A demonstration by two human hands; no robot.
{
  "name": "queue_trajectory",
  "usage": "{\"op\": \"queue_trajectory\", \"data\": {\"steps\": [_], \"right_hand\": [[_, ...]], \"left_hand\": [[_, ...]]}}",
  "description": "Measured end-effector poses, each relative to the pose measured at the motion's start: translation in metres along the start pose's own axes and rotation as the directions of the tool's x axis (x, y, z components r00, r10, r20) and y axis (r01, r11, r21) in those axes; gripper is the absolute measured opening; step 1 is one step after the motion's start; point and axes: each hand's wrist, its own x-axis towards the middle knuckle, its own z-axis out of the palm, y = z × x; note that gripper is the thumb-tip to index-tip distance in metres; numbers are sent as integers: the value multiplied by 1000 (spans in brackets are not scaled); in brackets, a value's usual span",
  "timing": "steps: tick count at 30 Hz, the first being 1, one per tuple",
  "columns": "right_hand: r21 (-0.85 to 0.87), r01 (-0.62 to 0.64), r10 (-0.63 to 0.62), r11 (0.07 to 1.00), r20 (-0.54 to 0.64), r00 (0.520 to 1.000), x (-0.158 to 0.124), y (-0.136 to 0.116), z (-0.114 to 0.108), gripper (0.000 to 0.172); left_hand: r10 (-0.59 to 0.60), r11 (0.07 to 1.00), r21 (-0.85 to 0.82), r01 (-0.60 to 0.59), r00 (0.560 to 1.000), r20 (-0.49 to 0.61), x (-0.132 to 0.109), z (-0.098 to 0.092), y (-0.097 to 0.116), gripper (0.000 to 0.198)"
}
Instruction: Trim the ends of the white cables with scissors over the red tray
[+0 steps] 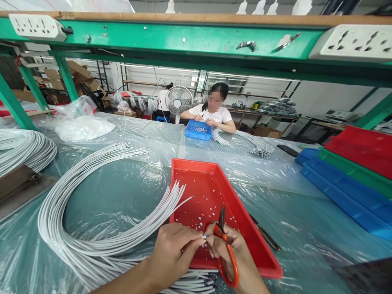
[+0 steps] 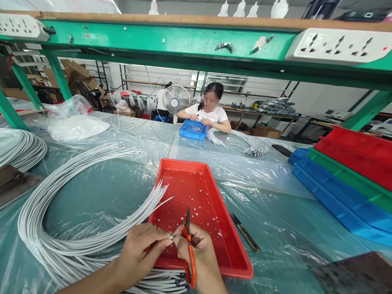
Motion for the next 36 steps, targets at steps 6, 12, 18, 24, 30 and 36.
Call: {"op": "queue_trajectory", "data": {"steps": [6,12,18,24,30,36], "right_hand": [[-60,52,-56,997,-66,996,-1,11,6,14],[-134,111,-127,985,-121,984,0,11,-6,9],[-208,190,-199,960,-19,980,6,-8,-9,18],[-216,192,-191,957,27,981,8,-9,-6,12],[-294,170,-153,941,79,985,9,-20,-8,6],[-330,173,-138,928,127,982,6,-19,-7,8]], "left_hand": [[-200,973,-136,186,975,-99,7,-6,5,19],[-431,795,-435,421,899,82,15,-13,13,32],[-419,774,-468,426,899,126,13,-7,11,31],[-394,823,-386,417,908,143,11,-6,8,23],[-344,916,-170,363,930,133,9,-9,10,18],[-27,989,145,21,999,37,5,-13,8,18]]}}
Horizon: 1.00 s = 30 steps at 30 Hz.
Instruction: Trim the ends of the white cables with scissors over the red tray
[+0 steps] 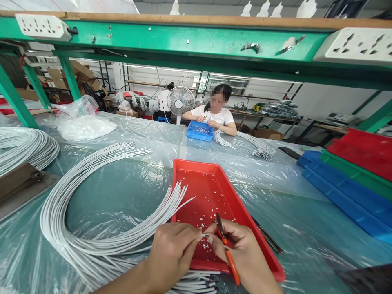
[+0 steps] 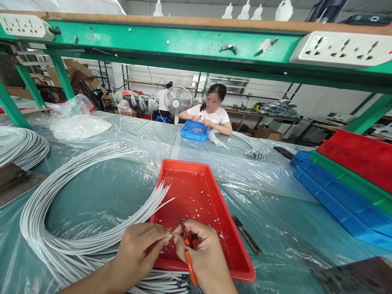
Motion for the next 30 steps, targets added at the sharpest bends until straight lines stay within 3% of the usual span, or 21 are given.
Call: {"op": "queue_trajectory", "data": {"steps": [2,6,8,10,12,15,17,19,21,23,26,30], "right_hand": [[61,-25,24,998,21,1000,-2,2,2,5],[260,-161,145,952,83,986,-5,10,10,18],[287,-207,190,935,86,978,-5,18,15,23],[253,-216,209,943,53,976,-5,26,17,21],[192,-188,193,963,-7,981,-3,31,15,21],[22,-122,123,992,-108,987,3,28,3,23],[-137,-81,59,987,-158,986,7,23,-7,23],[-321,-57,-5,945,-189,982,11,18,-17,17],[-497,-64,-53,865,-219,974,14,15,-24,10],[-630,-100,-85,770,-257,963,16,15,-29,11],[-731,-138,-111,668,-281,953,18,15,-34,19],[-759,-119,-127,640,-258,958,17,13,-36,10]], "left_hand": [[173,980,112,-163,981,-92,-1,0,-3,18],[483,852,337,-400,850,-212,-4,-3,-8,19],[545,808,389,-441,812,-211,-4,-6,-8,21],[536,822,365,-437,811,-236,-4,-10,-6,23],[423,899,248,-360,861,-283,-1,-12,-2,22],[-5,994,-105,-19,973,-230,5,-12,2,11],[-303,894,-362,263,951,-57,9,-12,4,11],[-451,720,-533,444,883,126,12,-11,4,17],[-490,579,-626,522,837,244,14,-11,4,22],[-493,499,-668,552,815,305,14,-10,2,25],[-478,445,-699,560,809,344,14,-7,-1,28],[-459,409,-713,569,804,378,14,-6,-5,31]]}}
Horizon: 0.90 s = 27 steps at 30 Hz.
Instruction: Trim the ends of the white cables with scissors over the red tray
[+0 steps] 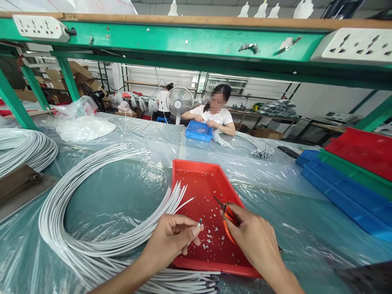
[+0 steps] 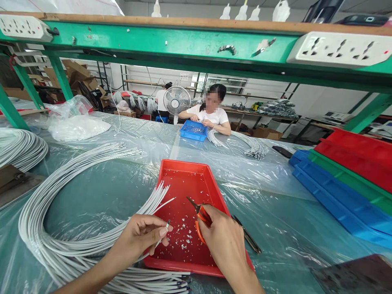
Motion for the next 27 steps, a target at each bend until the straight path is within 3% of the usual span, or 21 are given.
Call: {"op": "queue_trajectory", "data": {"steps": [3,6,8,16,22,27], "right_hand": [[207,21,-42,978,98,994,-5,-6,0,21],[576,-67,-93,815,243,966,-13,-15,0,24],[679,-113,-105,725,272,957,-17,-20,0,20],[804,-152,-258,575,355,898,-16,-29,-4,6],[820,-276,-210,501,425,881,-17,-35,-7,14],[832,-247,-175,497,375,910,-19,-37,-10,15]], "left_hand": [[-11,1000,-23,11,1000,24,1,-1,0,30],[-32,999,-40,36,996,83,1,-2,0,28],[-49,998,-38,54,990,130,1,-1,1,28],[-21,999,-26,28,971,236,-1,-1,4,34],[-38,999,-3,40,967,253,-2,0,7,37],[-91,996,33,85,959,268,-2,-3,6,40]]}}
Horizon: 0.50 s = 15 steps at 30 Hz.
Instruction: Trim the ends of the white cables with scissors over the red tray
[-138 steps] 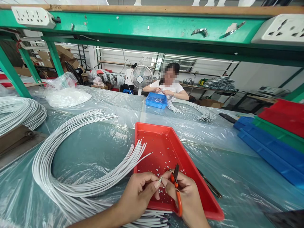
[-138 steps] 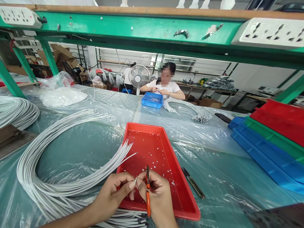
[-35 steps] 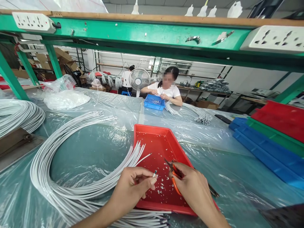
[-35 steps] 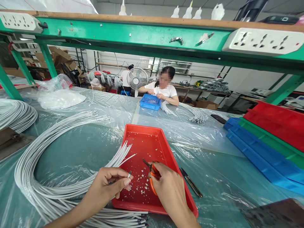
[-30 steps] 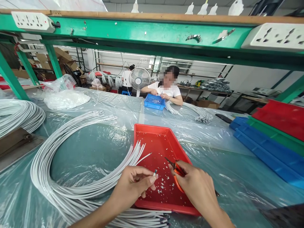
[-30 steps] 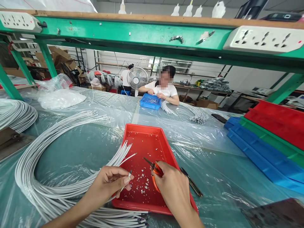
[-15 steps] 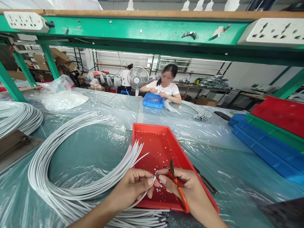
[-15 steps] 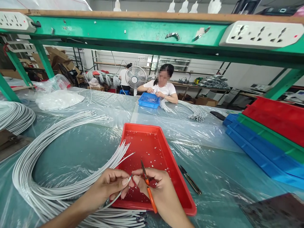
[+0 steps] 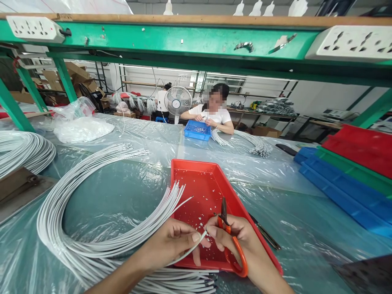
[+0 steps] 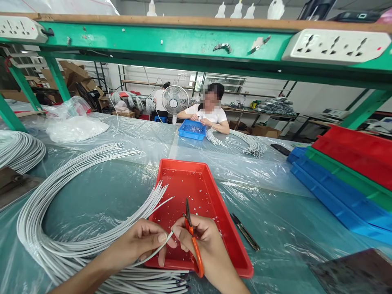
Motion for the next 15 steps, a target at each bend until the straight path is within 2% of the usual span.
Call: {"op": "queue_trajectory", "data": {"steps": [3,9,15], "right_hand": [[4,-2,2,1000,-10,1000,-2,5,-2,11],[100,-39,44,994,-48,998,-5,16,-3,20],[130,-57,65,990,-61,996,-6,21,-1,20]], "left_hand": [[51,999,-6,-52,997,-63,0,0,-2,34],[156,988,57,-147,962,-226,1,6,-4,26],[263,953,252,-170,876,-404,-2,12,-2,18]]}}
